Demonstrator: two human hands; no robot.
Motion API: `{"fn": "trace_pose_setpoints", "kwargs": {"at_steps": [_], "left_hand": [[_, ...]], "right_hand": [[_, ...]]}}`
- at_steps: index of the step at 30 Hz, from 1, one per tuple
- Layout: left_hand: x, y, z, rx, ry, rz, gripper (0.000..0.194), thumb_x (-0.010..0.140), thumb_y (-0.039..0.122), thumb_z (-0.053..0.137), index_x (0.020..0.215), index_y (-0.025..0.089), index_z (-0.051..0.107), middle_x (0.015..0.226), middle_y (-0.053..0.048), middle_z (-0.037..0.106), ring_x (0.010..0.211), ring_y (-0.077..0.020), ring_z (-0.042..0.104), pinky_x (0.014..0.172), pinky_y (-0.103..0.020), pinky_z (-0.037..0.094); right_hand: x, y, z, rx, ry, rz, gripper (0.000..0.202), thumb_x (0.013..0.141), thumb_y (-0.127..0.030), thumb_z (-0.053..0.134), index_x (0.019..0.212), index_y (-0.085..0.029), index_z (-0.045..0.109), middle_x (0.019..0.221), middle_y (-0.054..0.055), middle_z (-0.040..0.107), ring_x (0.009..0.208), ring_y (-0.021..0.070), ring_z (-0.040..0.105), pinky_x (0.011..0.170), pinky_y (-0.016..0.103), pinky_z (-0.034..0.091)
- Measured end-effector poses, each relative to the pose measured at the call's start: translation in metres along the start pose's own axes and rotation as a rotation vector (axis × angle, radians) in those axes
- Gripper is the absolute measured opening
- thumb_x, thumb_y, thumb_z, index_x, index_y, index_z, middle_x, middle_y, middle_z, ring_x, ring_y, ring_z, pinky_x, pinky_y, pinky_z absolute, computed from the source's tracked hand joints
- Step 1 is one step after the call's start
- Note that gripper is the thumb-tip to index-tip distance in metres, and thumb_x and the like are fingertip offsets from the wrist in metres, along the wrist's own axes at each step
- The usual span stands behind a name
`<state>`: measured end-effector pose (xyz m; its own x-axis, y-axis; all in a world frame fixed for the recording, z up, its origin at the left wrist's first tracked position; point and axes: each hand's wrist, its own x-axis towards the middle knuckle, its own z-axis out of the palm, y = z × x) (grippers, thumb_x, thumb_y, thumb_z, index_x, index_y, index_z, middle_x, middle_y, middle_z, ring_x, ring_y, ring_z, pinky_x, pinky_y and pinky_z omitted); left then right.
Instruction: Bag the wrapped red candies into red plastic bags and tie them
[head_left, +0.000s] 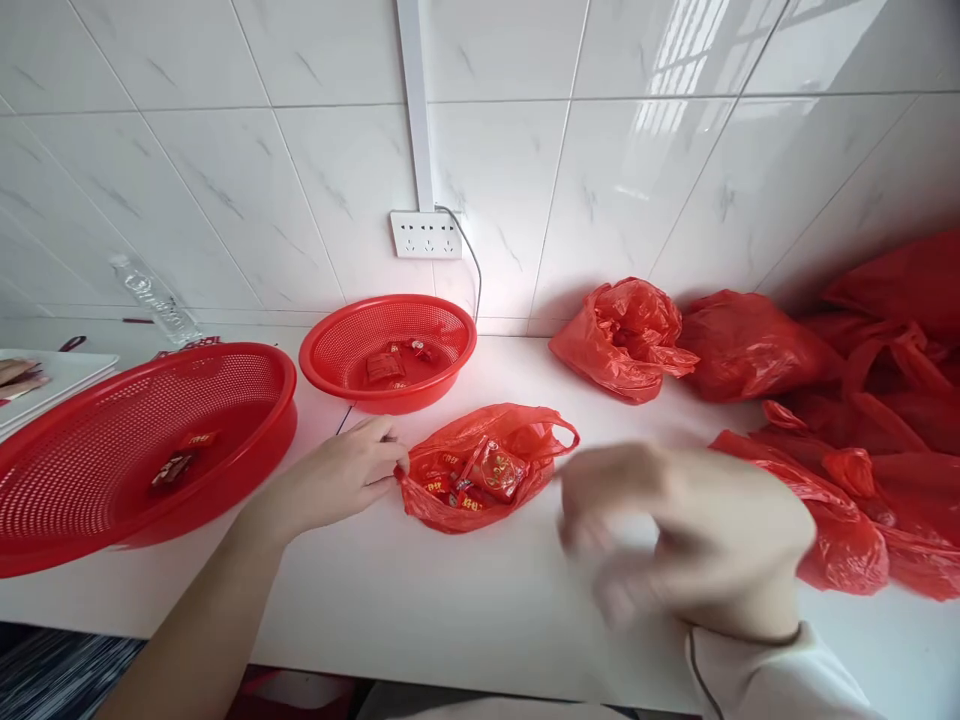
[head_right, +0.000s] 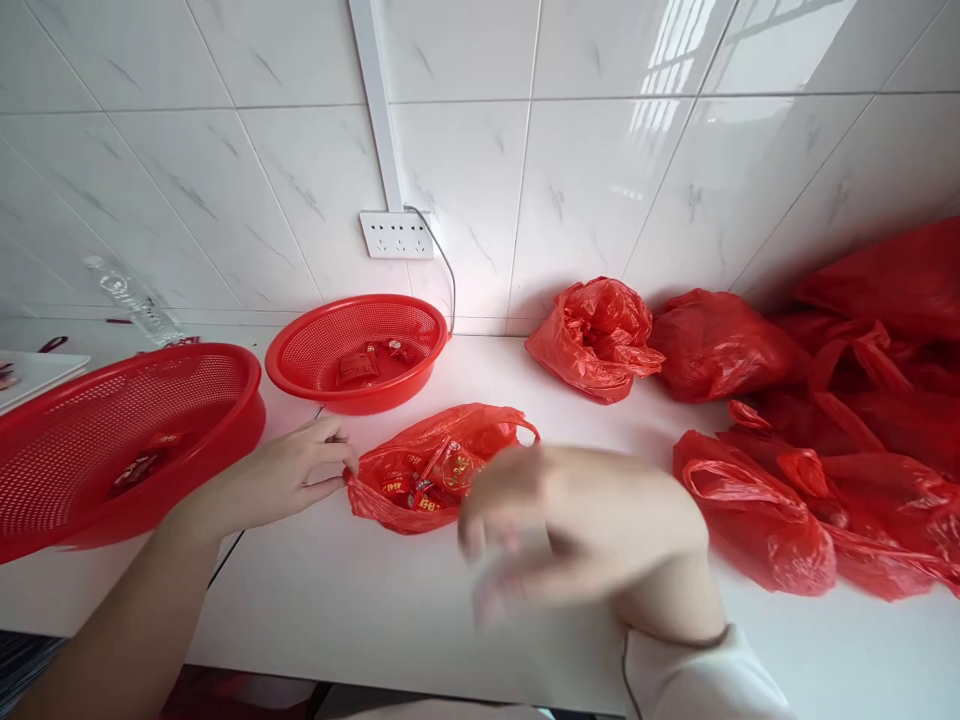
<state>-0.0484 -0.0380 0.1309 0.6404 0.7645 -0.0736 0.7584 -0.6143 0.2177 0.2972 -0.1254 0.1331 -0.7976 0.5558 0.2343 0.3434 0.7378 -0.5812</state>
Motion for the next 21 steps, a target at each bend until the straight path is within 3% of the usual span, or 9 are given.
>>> {"fn": "trace_pose_setpoints", "kwargs": {"at_steps": [3,6,9,11,12,14,17,19,21], "left_hand": [[0.007,0.003,-0.013,-0.043,-0.049,-0.049,0.02,0.088,0.032,0.047,0.082,0.025,0.064,0.098,-0.002,0.053,0.082,-0.0163,0.056,0.065,-0.027,0.045],[0.017,0.005,-0.024,-0.154,-0.101,-0.024,0.016,0.086,0.035,0.052,0.082,0.025,0.064,0.111,-0.002,0.055,0.094,-0.0175,0.057,0.075,-0.027,0.047],[0.028,0.0,-0.031,-0.301,-0.155,0.007,0.015,0.083,0.037,0.057,0.081,0.024,0.064,0.121,-0.002,0.056,0.111,-0.0203,0.055,0.089,-0.029,0.047],[0.036,-0.005,-0.034,-0.436,-0.148,0.034,0.016,0.082,0.038,0.059,0.079,0.022,0.064,0.123,-0.003,0.059,0.114,-0.0217,0.054,0.095,-0.033,0.046],[0.039,-0.009,-0.036,-0.526,-0.103,0.042,0.016,0.082,0.036,0.059,0.079,0.022,0.065,0.122,-0.004,0.06,0.114,-0.0226,0.055,0.095,-0.035,0.046],[0.047,-0.014,-0.039,-0.765,0.079,0.053,0.014,0.083,0.033,0.059,0.082,0.021,0.066,0.121,-0.007,0.063,0.113,-0.025,0.057,0.094,-0.039,0.048],[0.058,-0.015,-0.048,-1.141,0.403,0.139,0.017,0.085,0.032,0.055,0.085,0.021,0.067,0.115,-0.01,0.065,0.112,-0.0274,0.059,0.093,-0.045,0.05],[0.062,-0.01,-0.057,-1.239,0.527,0.229,0.022,0.087,0.037,0.051,0.093,0.023,0.067,0.115,-0.01,0.064,0.114,-0.0272,0.058,0.094,-0.046,0.049],[0.064,-0.004,-0.064,-1.19,0.597,0.283,0.032,0.087,0.043,0.049,0.111,0.028,0.062,0.12,-0.009,0.062,0.115,-0.0269,0.057,0.093,-0.046,0.05]], "right_hand": [[0.038,0.06,-0.043,-0.148,0.022,0.444,0.039,0.086,-0.054,0.051,0.097,-0.024,0.071,0.093,0.009,0.066,0.094,0.0252,0.061,0.075,0.031,0.047],[0.06,0.11,-0.049,-0.155,-0.17,0.769,0.038,0.082,-0.052,0.056,0.072,-0.018,0.07,0.07,0.006,0.061,0.075,0.022,0.059,0.062,0.028,0.04],[0.066,0.138,-0.041,-0.065,-0.394,0.825,0.033,0.074,-0.042,0.064,0.055,-0.016,0.062,0.056,0.001,0.053,0.059,0.0145,0.05,0.055,0.027,0.032],[0.064,0.141,-0.043,-0.031,-0.387,0.803,0.028,0.071,-0.038,0.066,0.055,-0.015,0.062,0.057,0.0,0.056,0.057,0.0127,0.047,0.054,0.027,0.031],[0.061,0.138,-0.048,-0.018,-0.321,0.782,0.028,0.072,-0.039,0.066,0.057,-0.015,0.063,0.059,0.001,0.058,0.058,0.0128,0.048,0.054,0.027,0.032],[0.057,0.128,-0.062,0.03,-0.064,0.704,0.03,0.075,-0.044,0.065,0.063,-0.016,0.066,0.064,0.002,0.061,0.06,0.0138,0.05,0.055,0.027,0.035],[0.058,0.109,-0.082,0.227,0.533,0.419,0.024,0.076,-0.043,0.067,0.074,-0.019,0.064,0.071,0.002,0.061,0.065,0.0152,0.056,0.061,0.029,0.043],[0.066,0.099,-0.087,0.377,0.875,0.173,0.02,0.074,-0.038,0.07,0.084,-0.022,0.061,0.073,0.0,0.059,0.067,0.0148,0.058,0.065,0.03,0.048],[0.079,0.091,-0.085,0.448,1.083,-0.012,0.023,0.075,-0.034,0.072,0.093,-0.026,0.06,0.076,-0.002,0.057,0.071,0.0149,0.061,0.07,0.032,0.051]]}}
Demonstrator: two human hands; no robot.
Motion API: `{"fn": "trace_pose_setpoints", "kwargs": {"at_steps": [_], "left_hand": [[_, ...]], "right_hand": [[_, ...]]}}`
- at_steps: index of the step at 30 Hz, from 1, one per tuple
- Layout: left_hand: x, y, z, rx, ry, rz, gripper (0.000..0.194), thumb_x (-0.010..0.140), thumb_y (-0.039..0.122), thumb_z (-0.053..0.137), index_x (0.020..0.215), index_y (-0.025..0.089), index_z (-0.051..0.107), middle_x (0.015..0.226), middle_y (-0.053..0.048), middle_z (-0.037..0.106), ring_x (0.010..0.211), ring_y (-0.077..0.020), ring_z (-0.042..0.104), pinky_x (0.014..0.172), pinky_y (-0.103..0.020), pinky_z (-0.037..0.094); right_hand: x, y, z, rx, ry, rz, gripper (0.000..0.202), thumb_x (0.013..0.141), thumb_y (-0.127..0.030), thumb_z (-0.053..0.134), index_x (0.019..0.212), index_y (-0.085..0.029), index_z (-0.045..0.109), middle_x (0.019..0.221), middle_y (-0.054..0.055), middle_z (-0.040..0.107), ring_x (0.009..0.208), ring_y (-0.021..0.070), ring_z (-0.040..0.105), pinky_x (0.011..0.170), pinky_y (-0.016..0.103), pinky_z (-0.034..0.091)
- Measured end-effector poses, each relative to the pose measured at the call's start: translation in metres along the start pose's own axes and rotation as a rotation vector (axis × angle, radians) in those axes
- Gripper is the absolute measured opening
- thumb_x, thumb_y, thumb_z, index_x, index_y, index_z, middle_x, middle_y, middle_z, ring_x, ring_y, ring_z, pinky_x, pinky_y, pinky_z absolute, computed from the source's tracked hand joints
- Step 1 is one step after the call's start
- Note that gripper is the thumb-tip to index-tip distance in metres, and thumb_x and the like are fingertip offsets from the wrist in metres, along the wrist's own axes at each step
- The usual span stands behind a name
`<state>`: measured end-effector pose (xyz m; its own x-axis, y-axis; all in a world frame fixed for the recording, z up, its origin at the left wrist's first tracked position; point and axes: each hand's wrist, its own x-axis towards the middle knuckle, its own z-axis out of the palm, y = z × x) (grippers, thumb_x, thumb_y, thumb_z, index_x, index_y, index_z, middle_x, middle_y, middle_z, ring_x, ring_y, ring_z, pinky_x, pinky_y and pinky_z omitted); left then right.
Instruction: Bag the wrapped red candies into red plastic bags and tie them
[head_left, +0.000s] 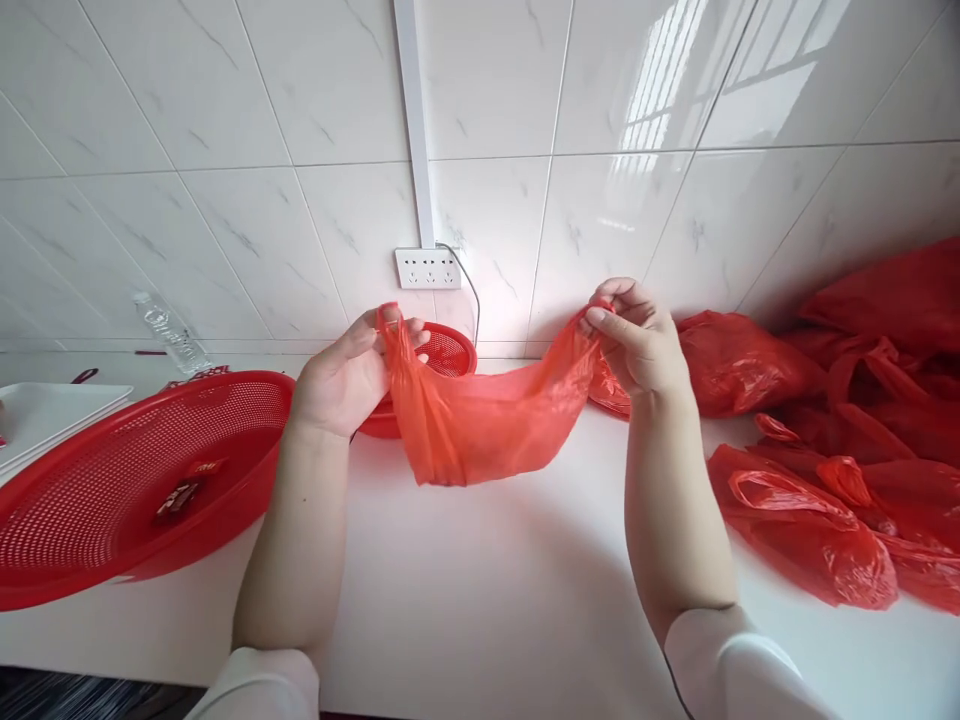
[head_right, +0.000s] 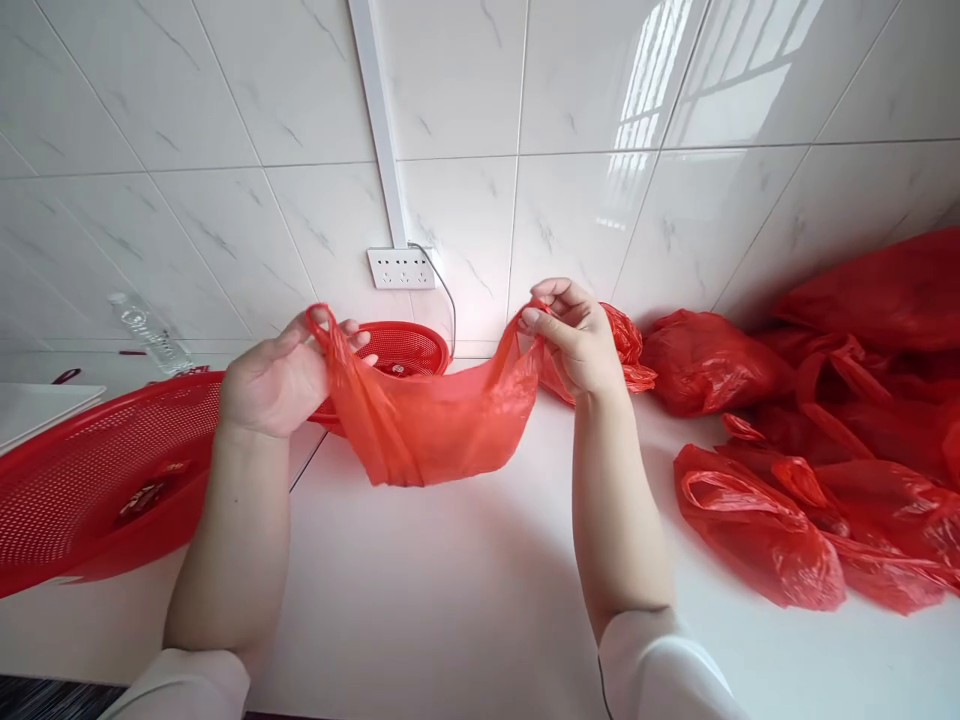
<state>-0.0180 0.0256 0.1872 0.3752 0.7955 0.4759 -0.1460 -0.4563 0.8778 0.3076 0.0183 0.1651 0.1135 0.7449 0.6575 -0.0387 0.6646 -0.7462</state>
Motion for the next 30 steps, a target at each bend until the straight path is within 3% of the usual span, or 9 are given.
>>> {"fn": "trace_pose_setpoints", "kwargs": {"at_steps": [2,5,9,12,15,20,25,28,30], "left_hand": [[0.001,0.004,0.006,0.066,-0.008,0.058,0.045,0.087,0.047,0.049,0.129,0.031,0.051,0.119,-0.009,0.061,0.11,-0.0263,0.06,0.09,-0.045,0.051],[-0.002,0.001,0.019,0.095,-0.062,0.055,0.054,0.088,0.042,0.052,0.14,0.034,0.038,0.101,-0.006,0.063,0.089,-0.0202,0.064,0.085,-0.041,0.052],[-0.005,-0.012,0.045,0.098,-0.136,-0.074,0.054,0.084,0.031,0.063,0.134,0.033,0.043,0.077,0.002,0.053,0.063,-0.0098,0.053,0.073,-0.03,0.051],[-0.006,-0.023,0.062,0.119,-0.143,-0.13,0.026,0.083,0.033,0.065,0.107,0.025,0.06,0.074,0.002,0.049,0.06,-0.008,0.046,0.063,-0.024,0.047],[-0.006,-0.029,0.066,0.035,-0.048,-0.259,0.02,0.087,0.041,0.058,0.085,0.021,0.058,0.066,0.004,0.039,0.048,-0.0046,0.03,0.044,-0.019,0.033],[-0.008,-0.029,0.061,-0.088,-0.008,-0.385,0.032,0.088,0.051,0.054,0.081,0.02,0.054,0.06,0.007,0.023,0.044,-0.0031,0.019,0.04,-0.018,0.015],[-0.01,-0.025,0.063,-0.035,-0.089,-0.35,0.031,0.092,0.049,0.049,0.085,0.02,0.056,0.055,0.007,0.032,0.04,-0.0038,0.026,0.038,-0.02,0.023],[-0.008,-0.025,0.06,0.018,-0.083,-0.297,0.032,0.094,0.046,0.043,0.101,0.02,0.061,0.053,0.004,0.044,0.04,-0.007,0.039,0.041,-0.022,0.034],[-0.005,-0.025,0.056,0.02,-0.062,-0.296,0.033,0.095,0.045,0.043,0.103,0.02,0.063,0.054,0.003,0.048,0.043,-0.0082,0.045,0.045,-0.023,0.037]], "right_hand": [[-0.002,-0.004,0.017,0.042,0.066,-0.101,0.023,0.078,-0.032,0.07,0.098,-0.028,0.06,0.081,-0.001,0.059,0.079,0.0156,0.063,0.077,0.033,0.053],[-0.008,-0.013,0.045,-0.019,0.001,-0.155,0.019,0.081,-0.028,0.069,0.098,-0.025,0.064,0.09,0.002,0.064,0.088,0.0171,0.064,0.085,0.035,0.053],[-0.012,-0.026,0.081,-0.128,-0.273,-0.172,0.011,0.085,-0.027,0.064,0.094,-0.021,0.067,0.094,0.004,0.069,0.092,0.0187,0.065,0.087,0.036,0.053],[-0.013,-0.028,0.097,-0.165,-0.515,-0.207,0.015,0.088,-0.025,0.059,0.1,-0.022,0.068,0.11,0.005,0.068,0.108,0.0215,0.061,0.091,0.037,0.051],[-0.019,-0.019,0.096,-0.15,-0.565,-0.184,0.023,0.09,-0.026,0.057,0.111,-0.025,0.065,0.129,0.005,0.059,0.123,0.0233,0.052,0.099,0.039,0.047],[-0.035,0.006,0.083,-0.057,-0.454,0.012,0.023,0.093,-0.029,0.053,0.113,-0.02,0.061,0.098,0.006,0.067,0.096,0.0181,0.064,0.089,0.037,0.051],[-0.035,0.013,0.074,-0.134,-0.377,-0.063,0.009,0.086,-0.027,0.065,0.092,-0.021,0.064,0.088,0.004,0.066,0.086,0.0174,0.063,0.083,0.035,0.052],[-0.03,0.007,0.061,-0.221,-0.336,-0.191,0.004,0.083,-0.025,0.068,0.087,-0.024,0.068,0.097,0.005,0.063,0.097,0.0194,0.06,0.092,0.038,0.049],[-0.027,0.001,0.052,-0.254,-0.398,-0.276,0.003,0.08,-0.025,0.071,0.083,-0.026,0.071,0.105,0.005,0.059,0.107,0.0218,0.057,0.1,0.042,0.045]]}}
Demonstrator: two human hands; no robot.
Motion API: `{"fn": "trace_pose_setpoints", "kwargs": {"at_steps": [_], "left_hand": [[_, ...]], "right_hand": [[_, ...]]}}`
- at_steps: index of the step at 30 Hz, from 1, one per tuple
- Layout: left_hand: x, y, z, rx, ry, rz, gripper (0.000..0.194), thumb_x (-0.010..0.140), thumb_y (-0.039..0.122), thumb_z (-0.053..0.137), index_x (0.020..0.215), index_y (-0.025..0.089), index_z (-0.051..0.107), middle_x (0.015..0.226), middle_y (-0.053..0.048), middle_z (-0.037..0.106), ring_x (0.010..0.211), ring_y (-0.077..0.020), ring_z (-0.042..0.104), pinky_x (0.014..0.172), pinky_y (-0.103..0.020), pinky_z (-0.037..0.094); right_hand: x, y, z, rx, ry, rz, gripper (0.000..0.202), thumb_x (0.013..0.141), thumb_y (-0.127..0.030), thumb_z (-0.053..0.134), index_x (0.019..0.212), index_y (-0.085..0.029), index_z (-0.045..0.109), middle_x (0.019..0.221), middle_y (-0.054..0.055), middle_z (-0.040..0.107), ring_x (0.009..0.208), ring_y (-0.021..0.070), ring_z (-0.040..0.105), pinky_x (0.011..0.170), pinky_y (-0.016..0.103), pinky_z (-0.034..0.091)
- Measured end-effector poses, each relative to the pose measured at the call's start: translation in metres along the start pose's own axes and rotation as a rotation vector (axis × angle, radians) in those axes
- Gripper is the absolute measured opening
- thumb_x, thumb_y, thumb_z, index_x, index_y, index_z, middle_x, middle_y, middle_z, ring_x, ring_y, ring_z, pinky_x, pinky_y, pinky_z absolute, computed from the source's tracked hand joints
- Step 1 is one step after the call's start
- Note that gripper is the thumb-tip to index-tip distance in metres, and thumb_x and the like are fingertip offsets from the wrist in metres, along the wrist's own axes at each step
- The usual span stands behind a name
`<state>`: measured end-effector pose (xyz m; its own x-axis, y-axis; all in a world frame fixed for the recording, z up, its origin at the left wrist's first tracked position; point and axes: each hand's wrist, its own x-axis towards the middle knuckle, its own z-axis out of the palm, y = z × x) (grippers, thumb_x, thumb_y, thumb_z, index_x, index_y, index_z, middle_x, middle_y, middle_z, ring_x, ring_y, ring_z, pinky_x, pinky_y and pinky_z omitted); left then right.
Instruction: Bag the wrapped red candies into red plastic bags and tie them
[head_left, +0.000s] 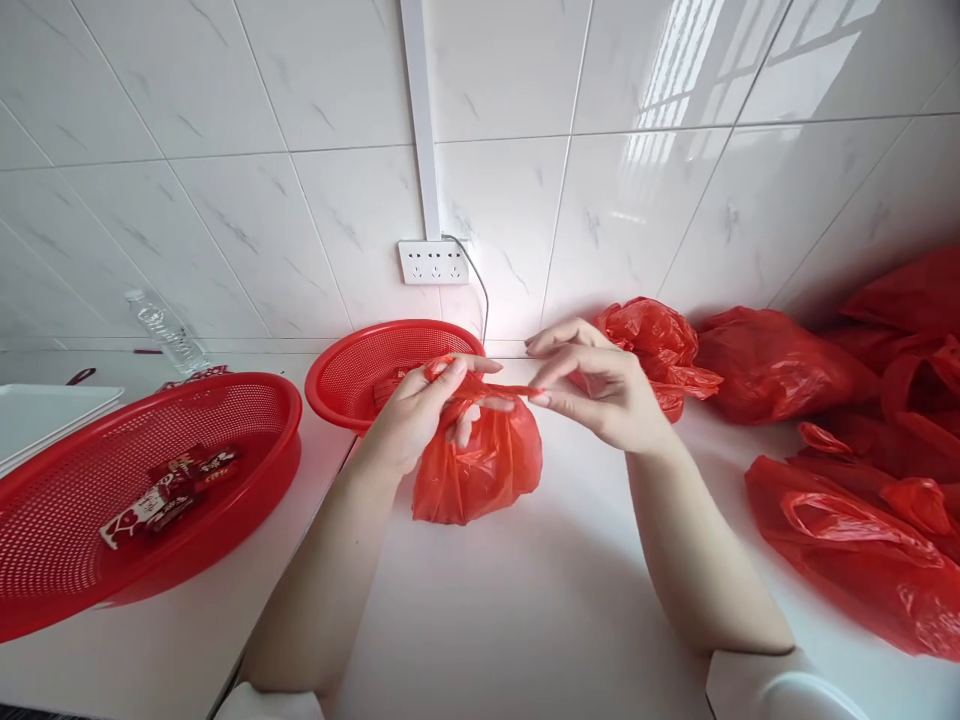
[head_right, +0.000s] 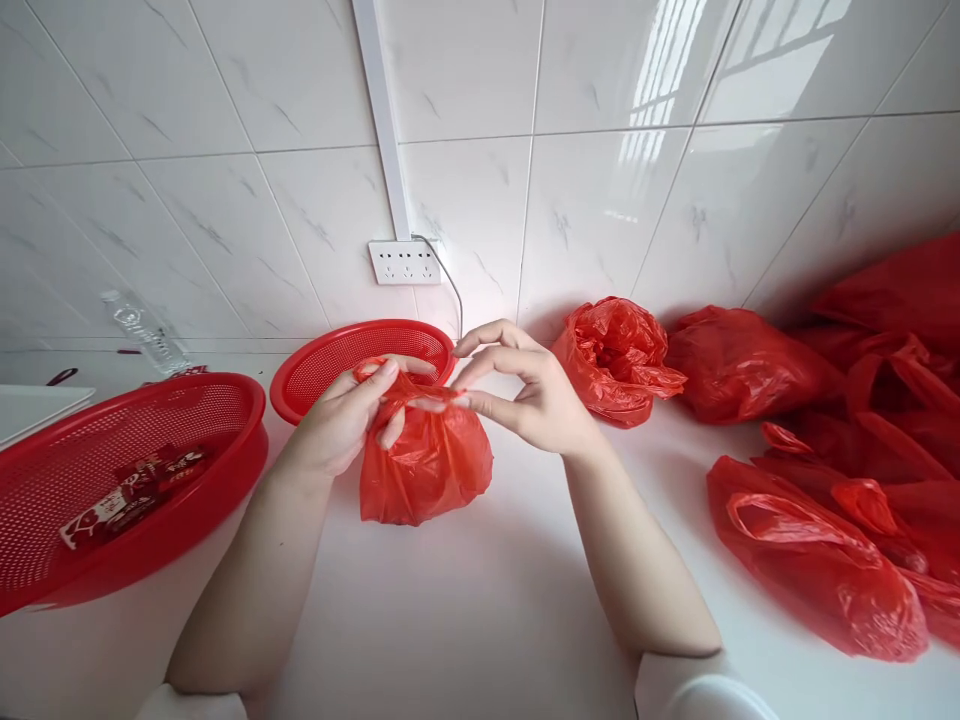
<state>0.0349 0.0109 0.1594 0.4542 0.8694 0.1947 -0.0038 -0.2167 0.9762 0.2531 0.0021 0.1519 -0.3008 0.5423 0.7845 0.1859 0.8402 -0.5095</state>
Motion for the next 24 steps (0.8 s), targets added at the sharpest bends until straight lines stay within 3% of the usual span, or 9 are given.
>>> {"fn": "trace_pose_setpoints", "kwargs": {"at_steps": [4,7,9,11,13,16,19,22,24], "left_hand": [[-0.001,0.003,-0.008,0.072,-0.085,0.035,0.015,0.086,0.032,0.06,0.091,0.019,0.065,0.06,0.002,0.052,0.054,-0.0093,0.051,0.053,-0.023,0.043],[-0.01,0.007,-0.008,0.354,-0.23,0.165,0.012,0.079,0.016,0.063,0.09,0.02,0.06,0.079,0.0,0.062,0.071,-0.0127,0.06,0.064,-0.025,0.048],[-0.015,0.008,-0.006,0.669,-0.198,0.291,0.019,0.078,0.008,0.056,0.092,0.022,0.057,0.086,-0.001,0.063,0.078,-0.0144,0.06,0.067,-0.026,0.048],[-0.016,0.005,-0.004,0.996,-0.043,0.461,0.024,0.078,0.004,0.048,0.091,0.022,0.057,0.087,-0.001,0.062,0.08,-0.0154,0.06,0.066,-0.027,0.047],[-0.013,0.0,-0.003,1.183,0.122,0.637,0.026,0.08,0.003,0.045,0.091,0.023,0.058,0.092,-0.003,0.061,0.084,-0.0164,0.06,0.069,-0.028,0.047],[-0.005,-0.01,-0.004,1.222,0.262,0.799,0.022,0.085,0.008,0.047,0.094,0.024,0.059,0.096,-0.004,0.062,0.086,-0.0163,0.062,0.071,-0.028,0.049],[0.0,-0.016,-0.007,1.229,0.336,0.885,0.012,0.086,0.014,0.053,0.087,0.024,0.06,0.087,-0.002,0.065,0.081,-0.0156,0.064,0.071,-0.028,0.05],[0.003,-0.02,-0.008,1.222,0.354,0.857,0.01,0.086,0.018,0.055,0.08,0.023,0.061,0.081,-0.001,0.067,0.076,-0.0151,0.064,0.07,-0.028,0.05],[0.004,-0.02,-0.008,1.193,0.313,0.807,0.012,0.088,0.018,0.054,0.081,0.023,0.062,0.083,-0.001,0.068,0.078,-0.0147,0.065,0.071,-0.027,0.05]], "right_hand": [[-0.002,-0.011,-0.01,-0.065,-0.33,-0.082,0.002,0.077,-0.025,0.073,0.078,-0.027,0.073,0.129,0.005,0.051,0.127,0.0283,0.044,0.11,0.048,0.035],[-0.003,-0.015,-0.003,0.009,-0.463,-0.004,0.017,0.078,-0.026,0.073,0.095,-0.026,0.07,0.138,0.006,0.047,0.129,0.0279,0.043,0.108,0.047,0.038],[-0.003,-0.009,0.006,0.188,-0.427,0.087,0.024,0.083,-0.031,0.067,0.106,-0.024,0.064,0.131,0.008,0.053,0.122,0.0246,0.051,0.104,0.044,0.042],[-0.003,0.001,0.016,0.379,-0.316,0.208,0.024,0.092,-0.035,0.055,0.113,-0.024,0.057,0.124,0.007,0.058,0.112,0.0206,0.057,0.1,0.042,0.046],[-0.003,0.012,0.024,0.469,-0.205,0.334,0.026,0.096,-0.036,0.046,0.119,-0.025,0.053,0.125,0.006,0.058,0.101,0.0171,0.061,0.09,0.037,0.051],[-0.003,0.022,0.03,0.462,-0.166,0.443,0.032,0.094,-0.036,0.05,0.125,-0.026,0.051,0.124,0.006,0.059,0.087,0.0139,0.062,0.07,0.028,0.052],[-0.002,0.023,0.028,0.478,-0.184,0.443,0.028,0.089,-0.033,0.059,0.115,-0.022,0.061,0.102,0.005,0.067,0.077,0.012,0.059,0.063,0.025,0.048],[-0.003,0.023,0.024,0.463,-0.132,0.458,0.018,0.084,-0.032,0.066,0.095,-0.018,0.069,0.083,0.002,0.066,0.072,0.0114,0.057,0.066,0.027,0.047],[-0.004,0.027,0.022,0.431,-0.046,0.484,0.017,0.08,-0.033,0.07,0.089,-0.018,0.069,0.083,0.002,0.066,0.074,0.0117,0.058,0.068,0.027,0.046]]}}
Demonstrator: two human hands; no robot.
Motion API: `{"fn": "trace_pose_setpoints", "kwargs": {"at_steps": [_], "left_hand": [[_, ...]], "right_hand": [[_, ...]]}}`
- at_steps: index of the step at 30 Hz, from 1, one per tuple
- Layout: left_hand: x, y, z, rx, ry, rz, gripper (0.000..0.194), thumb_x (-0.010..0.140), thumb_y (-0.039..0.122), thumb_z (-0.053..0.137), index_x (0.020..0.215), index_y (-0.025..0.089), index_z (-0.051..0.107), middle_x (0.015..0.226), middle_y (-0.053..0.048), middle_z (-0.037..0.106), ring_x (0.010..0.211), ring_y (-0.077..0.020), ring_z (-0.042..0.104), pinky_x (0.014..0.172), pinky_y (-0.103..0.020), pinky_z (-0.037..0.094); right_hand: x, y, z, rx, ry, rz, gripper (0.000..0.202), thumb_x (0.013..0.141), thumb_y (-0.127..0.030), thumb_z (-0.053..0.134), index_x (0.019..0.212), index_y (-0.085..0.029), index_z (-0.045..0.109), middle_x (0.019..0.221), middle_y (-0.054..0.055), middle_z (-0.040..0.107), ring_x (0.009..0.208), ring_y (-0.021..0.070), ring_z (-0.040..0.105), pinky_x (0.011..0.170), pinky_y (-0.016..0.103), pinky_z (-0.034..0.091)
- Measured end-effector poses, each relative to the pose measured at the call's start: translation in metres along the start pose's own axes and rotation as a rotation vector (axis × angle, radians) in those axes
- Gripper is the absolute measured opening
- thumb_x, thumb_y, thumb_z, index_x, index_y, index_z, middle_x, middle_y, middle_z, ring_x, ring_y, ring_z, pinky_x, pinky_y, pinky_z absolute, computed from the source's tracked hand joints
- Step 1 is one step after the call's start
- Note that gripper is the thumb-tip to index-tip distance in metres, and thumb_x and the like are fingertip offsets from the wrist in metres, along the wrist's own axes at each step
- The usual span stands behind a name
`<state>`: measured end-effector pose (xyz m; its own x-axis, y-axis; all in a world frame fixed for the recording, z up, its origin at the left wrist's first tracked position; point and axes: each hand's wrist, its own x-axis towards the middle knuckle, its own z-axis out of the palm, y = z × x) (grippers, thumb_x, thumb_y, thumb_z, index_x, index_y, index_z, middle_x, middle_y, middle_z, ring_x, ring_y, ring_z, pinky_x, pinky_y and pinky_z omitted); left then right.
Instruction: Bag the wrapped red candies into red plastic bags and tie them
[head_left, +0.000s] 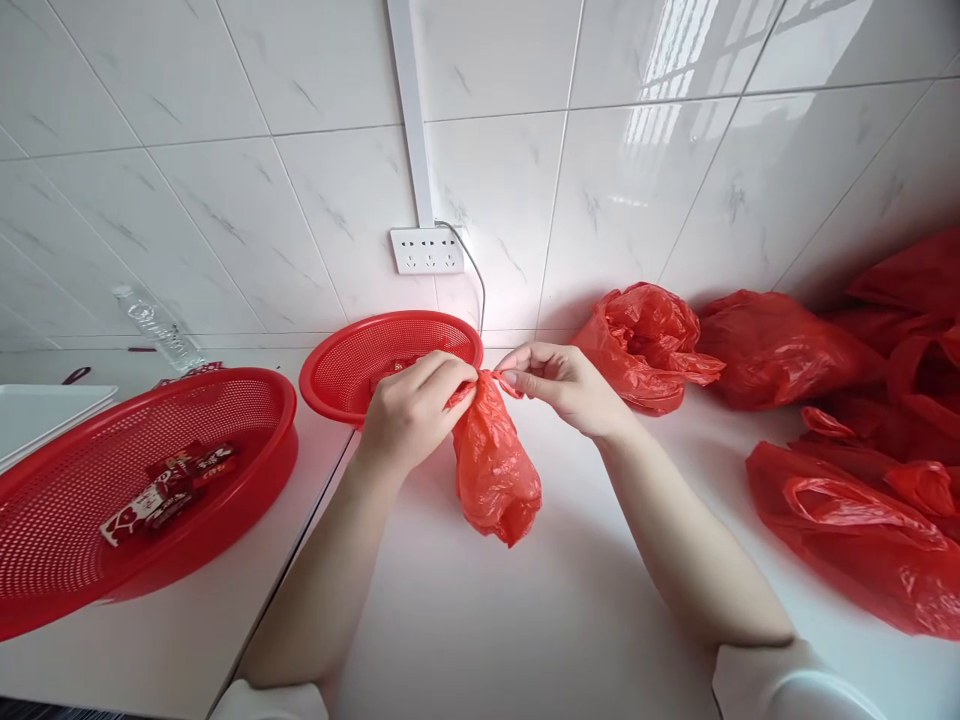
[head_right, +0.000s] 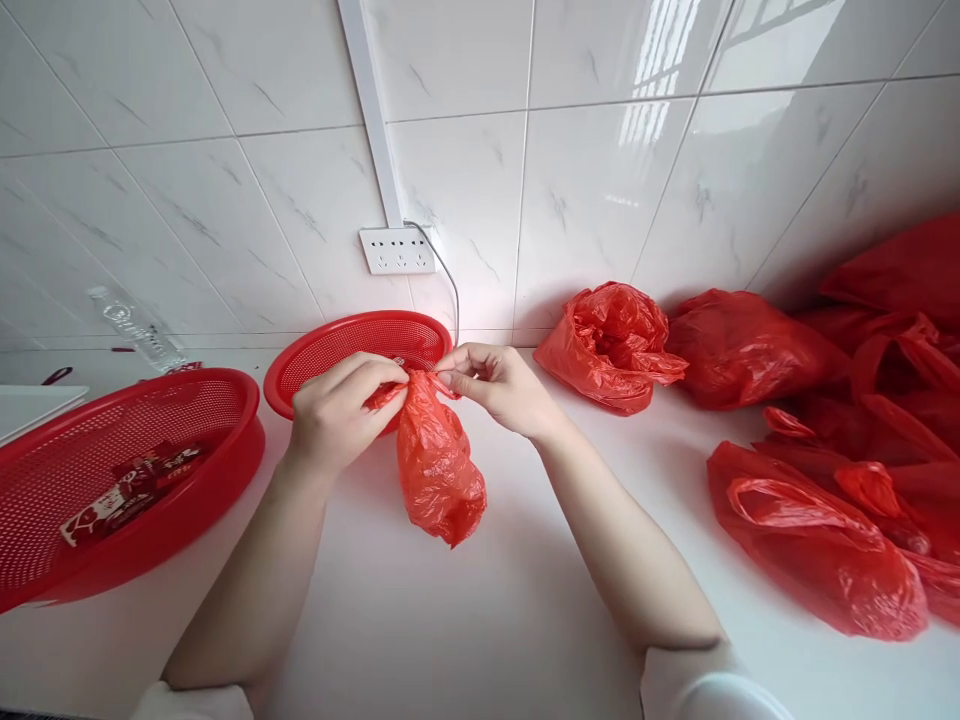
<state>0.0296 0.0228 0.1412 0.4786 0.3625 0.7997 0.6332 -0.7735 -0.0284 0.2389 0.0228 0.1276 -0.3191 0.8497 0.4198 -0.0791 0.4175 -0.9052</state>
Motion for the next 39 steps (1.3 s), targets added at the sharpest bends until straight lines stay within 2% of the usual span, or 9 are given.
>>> {"fn": "trace_pose_setpoints", "kwargs": {"at_steps": [5,10,13,19,25,29,32,36,39], "left_hand": [[0.003,-0.001,0.002,-0.174,-0.096,-0.059,0.019,0.087,0.011,0.052,0.091,0.022,0.067,0.093,-0.001,0.071,0.084,-0.0135,0.065,0.073,-0.025,0.05],[0.004,-0.005,0.003,-0.119,0.013,-0.264,0.019,0.079,0.008,0.054,0.087,0.021,0.064,0.083,0.002,0.069,0.072,-0.0121,0.064,0.062,-0.023,0.051],[0.006,-0.009,-0.001,-0.089,0.058,-0.321,0.027,0.071,0.005,0.054,0.09,0.022,0.062,0.093,0.001,0.067,0.079,-0.0135,0.065,0.061,-0.023,0.053],[0.01,-0.019,-0.022,-0.319,-0.063,-0.406,0.047,0.066,0.004,0.052,0.108,0.026,0.059,0.114,0.0,0.062,0.11,-0.0193,0.058,0.075,-0.026,0.059],[0.003,-0.043,-0.031,-0.453,-0.268,-0.581,0.051,0.067,0.007,0.049,0.11,0.031,0.059,0.13,0.003,0.057,0.126,-0.0215,0.05,0.095,-0.037,0.052],[-0.003,-0.055,-0.023,-0.485,-0.434,-0.647,0.052,0.067,0.009,0.048,0.111,0.035,0.058,0.132,0.006,0.055,0.129,-0.0197,0.047,0.104,-0.039,0.044],[-0.006,-0.057,-0.012,-0.41,-0.561,-0.724,0.045,0.07,0.014,0.05,0.11,0.035,0.059,0.129,0.005,0.058,0.125,-0.0216,0.051,0.103,-0.042,0.045],[-0.005,-0.052,-0.008,-0.377,-0.695,-0.731,0.045,0.074,0.021,0.053,0.116,0.037,0.058,0.135,0.005,0.054,0.123,-0.0246,0.053,0.098,-0.041,0.048],[-0.002,-0.048,-0.012,-0.398,-0.79,-0.671,0.044,0.077,0.031,0.059,0.12,0.039,0.057,0.137,0.004,0.053,0.125,-0.0257,0.051,0.099,-0.04,0.048]], "right_hand": [[0.003,0.008,-0.01,0.114,0.207,0.037,0.026,0.07,-0.034,0.078,0.089,-0.019,0.068,0.083,0.002,0.067,0.077,0.0123,0.059,0.062,0.024,0.041],[0.003,0.005,-0.013,0.354,0.079,0.243,0.026,0.07,-0.033,0.078,0.088,-0.021,0.064,0.073,-0.002,0.057,0.06,0.0075,0.045,0.052,0.021,0.033],[0.003,0.0,-0.018,0.418,0.048,0.233,0.026,0.078,-0.044,0.07,0.09,-0.022,0.063,0.063,-0.004,0.05,0.05,0.0065,0.035,0.047,0.022,0.025],[-0.002,-0.007,-0.054,-0.01,0.353,0.209,0.061,0.081,-0.077,0.038,0.089,-0.022,0.062,0.049,0.0,0.051,0.042,0.0117,0.04,0.044,0.026,0.026],[-0.017,-0.002,-0.104,-0.311,0.651,0.238,0.067,0.086,-0.074,0.029,0.083,-0.019,0.067,0.045,0.001,0.047,0.041,0.0124,0.043,0.048,0.028,0.035],[-0.02,0.007,-0.119,-0.468,0.724,0.273,0.068,0.089,-0.071,0.028,0.077,-0.017,0.068,0.044,0.0,0.039,0.041,0.0117,0.038,0.049,0.029,0.036],[-0.021,0.009,-0.119,-0.623,0.655,0.292,0.059,0.087,-0.068,0.039,0.079,-0.018,0.068,0.049,-0.001,0.041,0.045,0.0125,0.042,0.05,0.028,0.038],[-0.025,0.002,-0.112,-0.915,0.326,0.462,0.048,0.085,-0.062,0.047,0.074,-0.02,0.066,0.059,0.002,0.053,0.057,0.0168,0.052,0.056,0.03,0.041],[-0.025,-0.004,-0.094,-1.151,0.153,0.491,0.044,0.085,-0.06,0.046,0.082,-0.021,0.067,0.088,0.007,0.065,0.085,0.0252,0.059,0.07,0.034,0.045]]}}
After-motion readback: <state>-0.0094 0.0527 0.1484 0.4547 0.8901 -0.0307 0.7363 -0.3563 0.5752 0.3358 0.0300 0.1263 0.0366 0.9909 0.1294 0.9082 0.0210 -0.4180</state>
